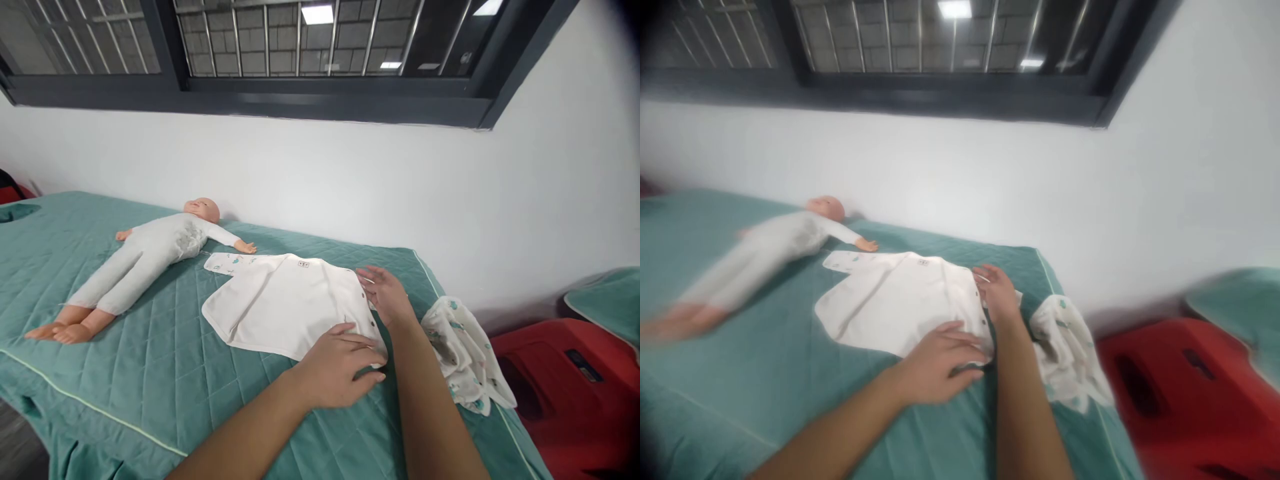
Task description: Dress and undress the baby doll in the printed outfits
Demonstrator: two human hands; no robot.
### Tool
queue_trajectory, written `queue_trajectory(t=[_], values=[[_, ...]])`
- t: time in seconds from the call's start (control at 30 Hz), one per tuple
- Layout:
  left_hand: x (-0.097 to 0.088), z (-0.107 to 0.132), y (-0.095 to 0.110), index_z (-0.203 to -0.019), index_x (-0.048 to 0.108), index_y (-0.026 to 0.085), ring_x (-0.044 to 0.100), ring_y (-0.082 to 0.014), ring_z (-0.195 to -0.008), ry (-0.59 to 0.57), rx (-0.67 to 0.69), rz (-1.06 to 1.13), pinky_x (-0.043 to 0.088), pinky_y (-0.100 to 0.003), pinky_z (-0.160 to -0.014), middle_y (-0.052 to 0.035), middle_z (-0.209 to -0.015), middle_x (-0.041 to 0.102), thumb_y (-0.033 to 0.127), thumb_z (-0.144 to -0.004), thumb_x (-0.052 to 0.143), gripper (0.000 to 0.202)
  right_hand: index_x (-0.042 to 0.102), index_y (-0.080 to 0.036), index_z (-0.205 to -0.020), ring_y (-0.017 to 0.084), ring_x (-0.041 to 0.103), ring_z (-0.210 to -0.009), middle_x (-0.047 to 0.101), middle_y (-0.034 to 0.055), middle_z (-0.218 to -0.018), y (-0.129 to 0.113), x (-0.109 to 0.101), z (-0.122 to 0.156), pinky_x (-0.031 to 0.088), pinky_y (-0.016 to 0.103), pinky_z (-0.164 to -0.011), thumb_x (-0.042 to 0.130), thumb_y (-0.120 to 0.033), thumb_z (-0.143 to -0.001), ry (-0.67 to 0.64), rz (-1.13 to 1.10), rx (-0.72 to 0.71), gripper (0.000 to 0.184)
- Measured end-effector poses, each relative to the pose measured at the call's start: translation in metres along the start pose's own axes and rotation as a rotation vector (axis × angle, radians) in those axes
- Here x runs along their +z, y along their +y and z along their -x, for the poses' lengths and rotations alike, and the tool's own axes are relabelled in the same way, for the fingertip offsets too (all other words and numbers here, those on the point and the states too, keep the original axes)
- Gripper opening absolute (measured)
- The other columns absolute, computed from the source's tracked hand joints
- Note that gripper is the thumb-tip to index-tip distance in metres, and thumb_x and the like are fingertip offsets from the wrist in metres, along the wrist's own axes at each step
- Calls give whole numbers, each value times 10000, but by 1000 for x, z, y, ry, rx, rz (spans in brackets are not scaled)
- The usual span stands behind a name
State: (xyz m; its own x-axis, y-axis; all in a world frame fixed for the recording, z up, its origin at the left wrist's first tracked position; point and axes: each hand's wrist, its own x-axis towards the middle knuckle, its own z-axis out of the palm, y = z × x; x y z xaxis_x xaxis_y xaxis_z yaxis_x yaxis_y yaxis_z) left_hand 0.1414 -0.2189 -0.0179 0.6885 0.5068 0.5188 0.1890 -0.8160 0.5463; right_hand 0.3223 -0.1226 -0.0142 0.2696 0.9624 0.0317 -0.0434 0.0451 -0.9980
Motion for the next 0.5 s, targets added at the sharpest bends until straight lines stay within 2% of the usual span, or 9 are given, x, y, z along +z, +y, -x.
queue_trajectory(t=[0.07,0.1,0.2,0.27,0.33,0.4,0.5], values=[[-1,-1,0,-1063,669,253,615,-161,-1147,57,-34,46,265,-369,-1151,-6,-1121,730,279,-922,555,183,536,-221,-1002,257,646,-1120,662,129,-1224,1,-3,-2,549,407,-866,572,-166,-610,56,31,-56,397],[-2,-1,-1,-1051,670,252,620,-162,-1128,98,-68,50,302,-364,-1126,-8,-1111,731,264,-926,540,180,534,-218,-1002,256,640,-1129,657,131,-1224,1,-3,-3,540,419,-886,577,-186,-630,80,52,-85,376],[-2,-2,-8,-966,665,222,636,-190,-971,278,-268,-38,443,-357,-935,-42,-998,729,229,-936,478,190,551,-207,-1000,252,627,-1129,659,127,-1190,2,4,-5,496,451,-959,593,-234,-672,100,138,-166,332],[-1,-3,-14,-916,651,209,619,-215,-905,344,-432,-130,460,-367,-846,-56,-924,709,204,-923,463,188,587,-198,-994,253,619,-1125,667,118,-1155,4,14,-3,449,461,-1019,615,-254,-691,72,200,-207,310],[-1,-3,-19,-894,637,208,607,-228,-897,323,-533,-186,456,-376,-829,-53,-905,694,175,-896,472,169,610,-190,-1067,261,580,-1181,645,121,-1211,7,26,2,393,461,-1079,634,-296,-734,-4,364,-256,351],[-1,-3,-22,-874,627,209,604,-233,-907,278,-576,-219,449,-375,-835,-47,-898,689,164,-880,479,155,574,-162,-1216,281,511,-1270,581,148,-1323,11,38,9,351,457,-1117,631,-327,-782,-113,655,-303,468],[-3,-3,-23,-857,619,208,609,-229,-917,260,-625,-271,442,-354,-828,-46,-888,688,187,-893,459,166,519,-88,-1314,303,459,-1325,530,194,-1382,14,49,18,346,437,-1126,571,-183,-811,-227,975,-312,514]])
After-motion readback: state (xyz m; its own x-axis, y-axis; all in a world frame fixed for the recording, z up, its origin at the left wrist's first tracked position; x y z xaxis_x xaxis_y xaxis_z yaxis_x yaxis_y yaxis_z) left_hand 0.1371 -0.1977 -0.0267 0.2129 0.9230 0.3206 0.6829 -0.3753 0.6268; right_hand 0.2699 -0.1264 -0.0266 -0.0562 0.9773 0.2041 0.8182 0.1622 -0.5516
